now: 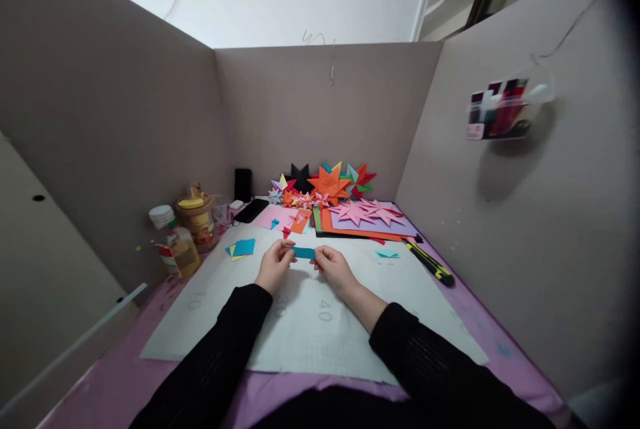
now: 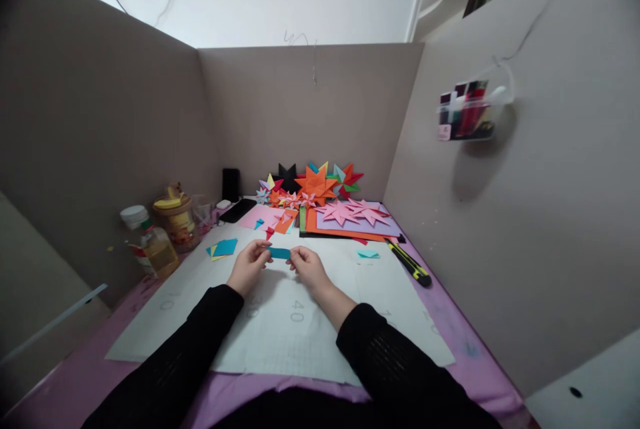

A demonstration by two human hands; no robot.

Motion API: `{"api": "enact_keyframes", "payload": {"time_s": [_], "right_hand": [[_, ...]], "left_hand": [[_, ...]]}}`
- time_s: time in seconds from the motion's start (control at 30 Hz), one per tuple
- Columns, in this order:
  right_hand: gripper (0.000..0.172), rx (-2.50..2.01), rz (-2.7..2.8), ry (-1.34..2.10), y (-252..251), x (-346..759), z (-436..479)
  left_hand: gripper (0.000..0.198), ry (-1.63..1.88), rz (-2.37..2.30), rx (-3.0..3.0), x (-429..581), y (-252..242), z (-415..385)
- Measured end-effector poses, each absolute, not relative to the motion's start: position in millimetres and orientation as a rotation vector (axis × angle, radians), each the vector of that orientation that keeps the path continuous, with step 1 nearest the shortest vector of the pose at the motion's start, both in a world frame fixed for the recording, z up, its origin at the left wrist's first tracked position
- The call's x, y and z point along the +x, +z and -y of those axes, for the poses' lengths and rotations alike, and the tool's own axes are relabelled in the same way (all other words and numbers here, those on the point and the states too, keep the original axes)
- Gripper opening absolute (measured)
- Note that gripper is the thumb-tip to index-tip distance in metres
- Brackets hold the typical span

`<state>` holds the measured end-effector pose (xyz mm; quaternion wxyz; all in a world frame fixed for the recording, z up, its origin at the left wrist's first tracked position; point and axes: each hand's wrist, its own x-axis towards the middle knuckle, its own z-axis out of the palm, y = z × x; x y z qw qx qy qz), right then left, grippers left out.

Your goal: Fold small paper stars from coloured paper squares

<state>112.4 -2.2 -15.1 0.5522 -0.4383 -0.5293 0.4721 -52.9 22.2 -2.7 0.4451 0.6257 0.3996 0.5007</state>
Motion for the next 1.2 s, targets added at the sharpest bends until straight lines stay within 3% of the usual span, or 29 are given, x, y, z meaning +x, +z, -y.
{"api": "enact_keyframes", "payload": {"time_s": [0.27,0.63,0.9,1.2], "right_hand": [[0.030,-1.014,1.293,1.069,-16.4,114.9,1.3],[0.016,-1.037,1.383,0.969,-12.9,112.5,5.2],[0.023,-1.003,1.168,1.208,-15.1,115.4,-1.1],[0.025,-1.006,1.121,1.231,-20.2,118.0,-3.3]], "left_hand": [[0.026,1.263,-0.968,1.589,-51.9,-7.0,-24.3],[0.026,1.159,-0.991,1.674,-46.2,-2.7,-16.1],[0.026,1.126,-0.954,1.560,-48.4,-6.8,-20.5],[0.026,0.945,-0.954,1.792,-51.5,-7.1,-16.4]]}}
